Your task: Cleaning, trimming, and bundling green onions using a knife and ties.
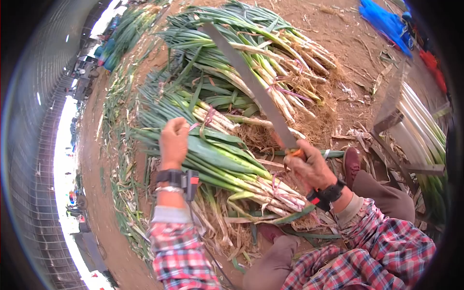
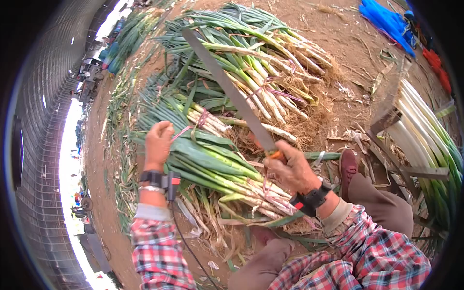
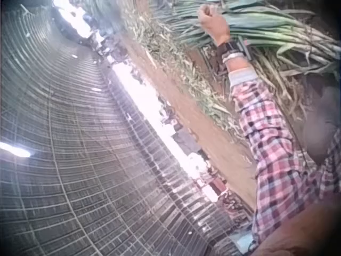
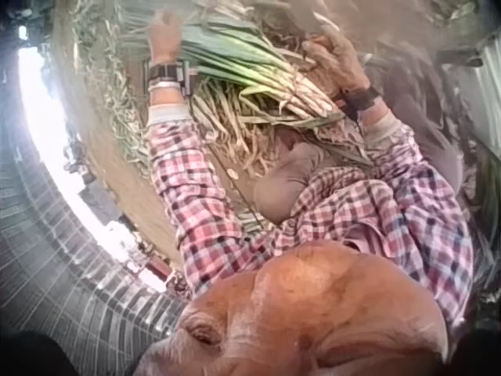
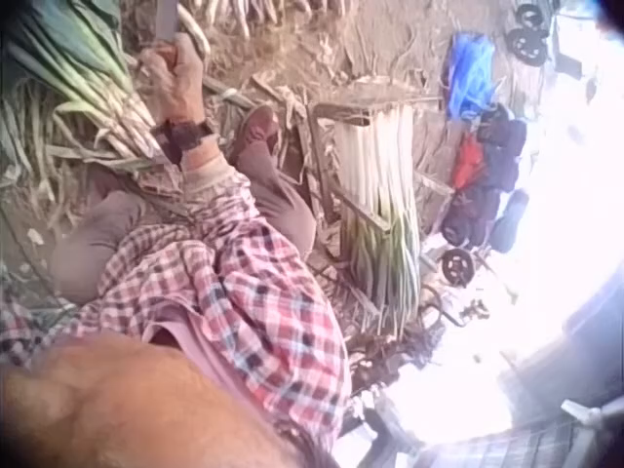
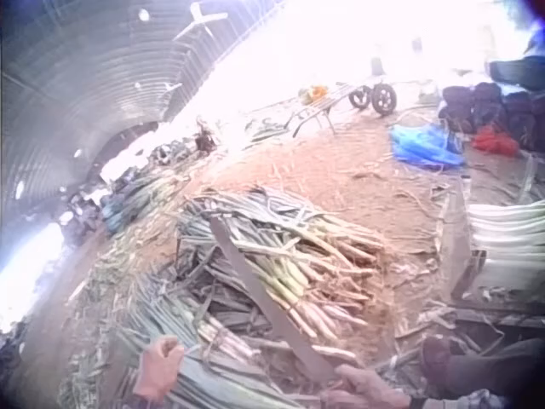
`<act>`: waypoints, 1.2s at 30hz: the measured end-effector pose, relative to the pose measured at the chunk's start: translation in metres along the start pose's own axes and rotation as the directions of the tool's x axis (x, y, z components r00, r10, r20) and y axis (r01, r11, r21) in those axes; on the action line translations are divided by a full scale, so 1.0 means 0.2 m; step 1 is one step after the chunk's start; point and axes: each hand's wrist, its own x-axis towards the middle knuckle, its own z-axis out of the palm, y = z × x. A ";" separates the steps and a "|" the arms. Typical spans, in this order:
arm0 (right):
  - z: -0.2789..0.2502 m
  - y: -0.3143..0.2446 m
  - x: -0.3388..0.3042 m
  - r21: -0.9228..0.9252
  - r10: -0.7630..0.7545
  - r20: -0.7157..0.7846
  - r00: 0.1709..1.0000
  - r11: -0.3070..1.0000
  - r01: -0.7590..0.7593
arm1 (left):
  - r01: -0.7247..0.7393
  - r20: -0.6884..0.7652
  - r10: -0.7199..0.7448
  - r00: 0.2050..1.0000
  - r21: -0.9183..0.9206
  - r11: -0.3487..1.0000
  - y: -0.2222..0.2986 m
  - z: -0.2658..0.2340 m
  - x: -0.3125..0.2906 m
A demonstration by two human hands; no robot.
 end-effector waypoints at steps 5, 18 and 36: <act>-0.08 0.06 0.33 -0.191 -0.125 -0.027 0.992 0.975 0.118 | -0.112 0.093 0.074 0.993 0.513 0.851 -0.38 0.51 0.29; -0.11 0.39 0.57 -0.121 0.024 -0.069 0.997 0.992 -0.032 | 0.174 -0.027 -0.192 0.981 0.566 0.806 -0.93 0.11 0.11; 0.25 0.36 0.25 -0.220 0.294 0.068 0.954 0.937 -0.273 | 0.315 -0.589 -0.664 0.462 -0.590 0.743 -1.44 -0.01 -0.44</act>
